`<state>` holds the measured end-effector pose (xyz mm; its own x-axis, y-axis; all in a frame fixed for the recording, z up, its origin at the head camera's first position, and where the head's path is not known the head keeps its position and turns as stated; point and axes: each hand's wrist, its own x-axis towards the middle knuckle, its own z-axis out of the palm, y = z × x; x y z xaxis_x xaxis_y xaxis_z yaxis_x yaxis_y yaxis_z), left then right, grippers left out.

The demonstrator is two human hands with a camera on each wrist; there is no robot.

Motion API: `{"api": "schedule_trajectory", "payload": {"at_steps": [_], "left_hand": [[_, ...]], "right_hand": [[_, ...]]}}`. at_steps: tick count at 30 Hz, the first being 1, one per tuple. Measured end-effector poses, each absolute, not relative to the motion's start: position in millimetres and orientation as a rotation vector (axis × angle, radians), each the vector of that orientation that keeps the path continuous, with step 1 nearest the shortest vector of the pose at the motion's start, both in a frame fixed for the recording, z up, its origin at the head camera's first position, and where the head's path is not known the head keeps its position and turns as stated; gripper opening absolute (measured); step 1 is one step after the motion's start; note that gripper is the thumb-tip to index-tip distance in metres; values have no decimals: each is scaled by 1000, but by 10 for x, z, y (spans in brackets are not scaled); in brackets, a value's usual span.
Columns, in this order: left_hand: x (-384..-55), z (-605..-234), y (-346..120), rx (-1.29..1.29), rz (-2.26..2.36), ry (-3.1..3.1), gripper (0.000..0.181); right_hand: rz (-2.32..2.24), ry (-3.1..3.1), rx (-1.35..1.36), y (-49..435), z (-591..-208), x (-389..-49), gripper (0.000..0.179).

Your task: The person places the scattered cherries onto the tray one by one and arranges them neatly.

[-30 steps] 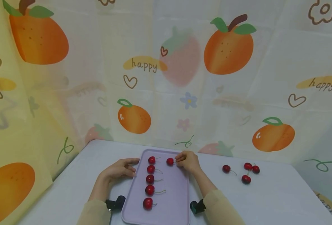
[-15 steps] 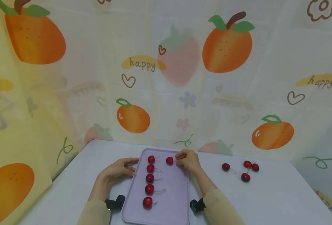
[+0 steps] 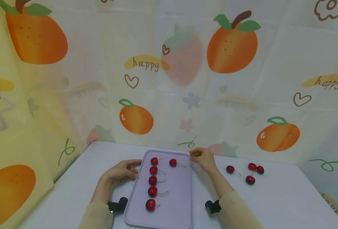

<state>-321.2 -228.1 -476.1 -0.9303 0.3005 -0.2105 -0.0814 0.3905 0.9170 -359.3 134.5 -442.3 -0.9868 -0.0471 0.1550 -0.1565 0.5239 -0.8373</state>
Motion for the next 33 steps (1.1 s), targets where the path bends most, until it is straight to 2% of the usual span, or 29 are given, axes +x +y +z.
{"api": "schedule_trajectory", "payload": {"at_steps": [16,26,33], "left_hand": [[-3238,-4765,-2297,182,1551,2314,70],[-3228,-4769,-2281,182,1559,2302,71],[-3223,-4751,-2272,149,1540,2332,70]], "right_hand": [[1297,-2727,19,2283,-4218,-3414,28],[1136,-2743,-51,2911,-4233,-3329,30],[1085,-2742,-274,3228,-4297,-3235,31]]}}
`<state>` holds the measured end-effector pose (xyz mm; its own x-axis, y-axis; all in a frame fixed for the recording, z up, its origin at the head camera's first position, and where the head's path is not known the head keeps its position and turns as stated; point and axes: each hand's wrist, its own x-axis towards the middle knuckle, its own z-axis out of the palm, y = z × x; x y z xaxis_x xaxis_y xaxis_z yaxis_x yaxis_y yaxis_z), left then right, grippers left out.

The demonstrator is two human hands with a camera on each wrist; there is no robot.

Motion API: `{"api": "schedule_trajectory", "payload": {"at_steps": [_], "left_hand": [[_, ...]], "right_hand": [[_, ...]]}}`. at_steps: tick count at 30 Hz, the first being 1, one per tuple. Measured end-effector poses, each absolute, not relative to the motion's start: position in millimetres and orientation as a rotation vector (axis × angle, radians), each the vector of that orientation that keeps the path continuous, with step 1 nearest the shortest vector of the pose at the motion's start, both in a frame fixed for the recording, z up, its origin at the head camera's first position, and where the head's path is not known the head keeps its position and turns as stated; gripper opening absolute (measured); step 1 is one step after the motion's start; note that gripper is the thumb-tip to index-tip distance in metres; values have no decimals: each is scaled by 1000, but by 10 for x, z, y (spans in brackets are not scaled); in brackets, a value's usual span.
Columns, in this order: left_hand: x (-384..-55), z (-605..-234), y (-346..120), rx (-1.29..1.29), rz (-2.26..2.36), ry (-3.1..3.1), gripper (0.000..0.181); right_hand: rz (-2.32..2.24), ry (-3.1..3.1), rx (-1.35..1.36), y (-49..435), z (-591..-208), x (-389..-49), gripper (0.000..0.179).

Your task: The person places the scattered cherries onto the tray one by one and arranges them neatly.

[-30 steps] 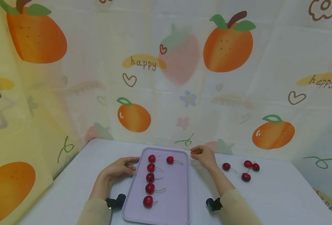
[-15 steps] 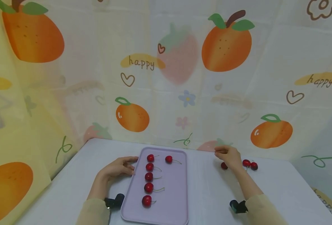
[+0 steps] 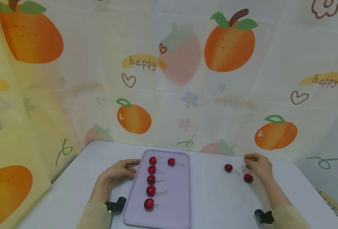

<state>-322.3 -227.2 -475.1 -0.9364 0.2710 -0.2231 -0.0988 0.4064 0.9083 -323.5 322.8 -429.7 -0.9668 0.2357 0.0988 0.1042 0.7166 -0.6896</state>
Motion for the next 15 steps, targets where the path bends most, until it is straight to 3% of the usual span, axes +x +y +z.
{"api": "schedule_trajectory", "payload": {"at_steps": [15], "left_hand": [[-3213,-4742,-2254,107,1550,2334,70]], "right_hand": [[1162,-2752,-476,3558,-4457,-3095,37]]}}
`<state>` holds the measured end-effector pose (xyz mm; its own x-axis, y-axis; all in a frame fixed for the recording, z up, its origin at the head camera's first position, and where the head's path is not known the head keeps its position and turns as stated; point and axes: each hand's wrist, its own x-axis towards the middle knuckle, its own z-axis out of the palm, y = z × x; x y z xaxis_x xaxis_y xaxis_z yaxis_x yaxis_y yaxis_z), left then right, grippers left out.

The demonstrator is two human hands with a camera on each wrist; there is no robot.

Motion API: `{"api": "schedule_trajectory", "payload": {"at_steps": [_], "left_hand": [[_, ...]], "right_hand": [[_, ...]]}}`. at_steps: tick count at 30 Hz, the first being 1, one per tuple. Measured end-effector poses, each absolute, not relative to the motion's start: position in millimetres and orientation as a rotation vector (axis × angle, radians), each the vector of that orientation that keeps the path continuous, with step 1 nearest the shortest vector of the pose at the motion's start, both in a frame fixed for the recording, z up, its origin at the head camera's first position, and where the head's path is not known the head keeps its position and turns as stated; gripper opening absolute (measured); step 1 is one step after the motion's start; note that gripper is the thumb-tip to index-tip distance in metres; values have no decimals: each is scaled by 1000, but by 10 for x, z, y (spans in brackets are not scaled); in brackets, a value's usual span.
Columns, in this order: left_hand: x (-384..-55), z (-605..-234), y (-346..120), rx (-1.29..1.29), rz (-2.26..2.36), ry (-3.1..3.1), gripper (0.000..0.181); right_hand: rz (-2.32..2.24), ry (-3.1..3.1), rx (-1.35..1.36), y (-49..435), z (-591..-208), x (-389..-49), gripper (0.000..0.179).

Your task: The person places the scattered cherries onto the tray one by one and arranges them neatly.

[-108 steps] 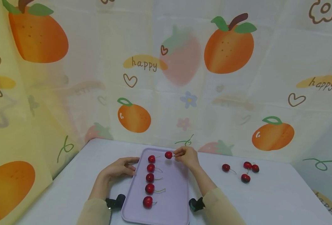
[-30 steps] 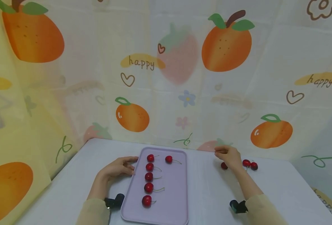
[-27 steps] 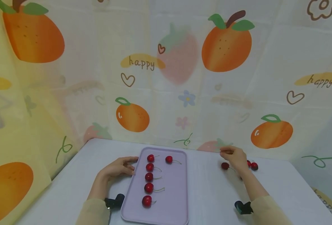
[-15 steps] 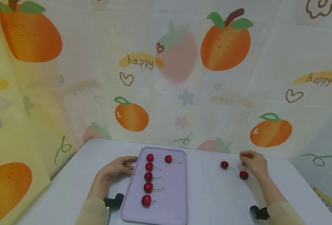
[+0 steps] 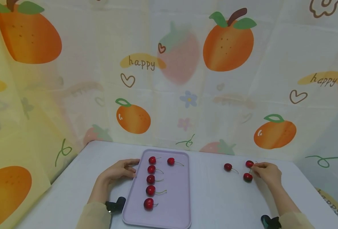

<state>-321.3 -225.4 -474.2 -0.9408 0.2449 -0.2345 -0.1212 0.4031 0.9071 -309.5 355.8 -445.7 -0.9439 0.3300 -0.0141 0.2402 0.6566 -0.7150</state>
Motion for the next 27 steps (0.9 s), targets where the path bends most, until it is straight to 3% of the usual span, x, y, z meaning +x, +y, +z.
{"api": "schedule_trajectory", "payload": {"at_steps": [15,27], "left_hand": [[-3238,-4734,-2286,183,1533,2327,70],[-3230,-4754,-2277,167,1548,2324,71]], "right_hand": [[1184,-2850,-420,3548,-4528,-3133,37],[1332,-2791,-524,3520,-4526,-3130,41]]}}
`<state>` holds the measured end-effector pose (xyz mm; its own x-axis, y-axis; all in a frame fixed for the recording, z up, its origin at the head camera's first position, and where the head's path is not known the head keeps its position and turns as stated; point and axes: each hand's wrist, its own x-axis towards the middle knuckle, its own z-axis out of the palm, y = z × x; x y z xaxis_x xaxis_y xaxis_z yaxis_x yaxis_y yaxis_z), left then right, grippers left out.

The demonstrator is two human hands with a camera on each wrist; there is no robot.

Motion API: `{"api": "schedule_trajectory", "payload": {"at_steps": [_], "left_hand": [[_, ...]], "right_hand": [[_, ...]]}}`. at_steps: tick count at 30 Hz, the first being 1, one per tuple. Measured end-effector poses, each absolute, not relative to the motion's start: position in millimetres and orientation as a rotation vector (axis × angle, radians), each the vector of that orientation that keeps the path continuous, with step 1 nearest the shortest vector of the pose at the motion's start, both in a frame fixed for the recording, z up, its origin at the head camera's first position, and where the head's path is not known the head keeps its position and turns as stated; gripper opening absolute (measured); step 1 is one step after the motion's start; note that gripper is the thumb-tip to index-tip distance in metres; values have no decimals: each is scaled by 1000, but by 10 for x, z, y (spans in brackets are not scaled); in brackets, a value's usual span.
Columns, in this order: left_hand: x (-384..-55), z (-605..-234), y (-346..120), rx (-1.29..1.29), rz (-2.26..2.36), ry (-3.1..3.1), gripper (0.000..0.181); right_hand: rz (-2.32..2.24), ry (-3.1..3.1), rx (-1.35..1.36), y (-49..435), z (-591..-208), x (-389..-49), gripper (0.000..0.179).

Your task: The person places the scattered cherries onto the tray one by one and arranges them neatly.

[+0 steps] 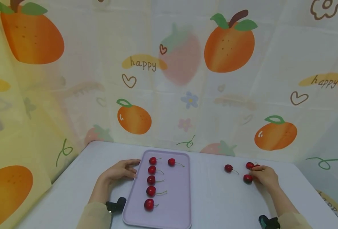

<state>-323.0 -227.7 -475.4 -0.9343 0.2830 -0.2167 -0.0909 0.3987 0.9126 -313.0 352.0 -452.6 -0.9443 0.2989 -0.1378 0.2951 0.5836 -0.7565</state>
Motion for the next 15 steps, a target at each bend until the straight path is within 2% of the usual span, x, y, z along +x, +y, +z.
{"api": "schedule_trajectory", "payload": {"at_steps": [15], "left_hand": [[-3237,-4765,-2291,185,1544,2332,73]], "right_hand": [[1354,-2831,-525,3488,-4527,-3121,44]]}}
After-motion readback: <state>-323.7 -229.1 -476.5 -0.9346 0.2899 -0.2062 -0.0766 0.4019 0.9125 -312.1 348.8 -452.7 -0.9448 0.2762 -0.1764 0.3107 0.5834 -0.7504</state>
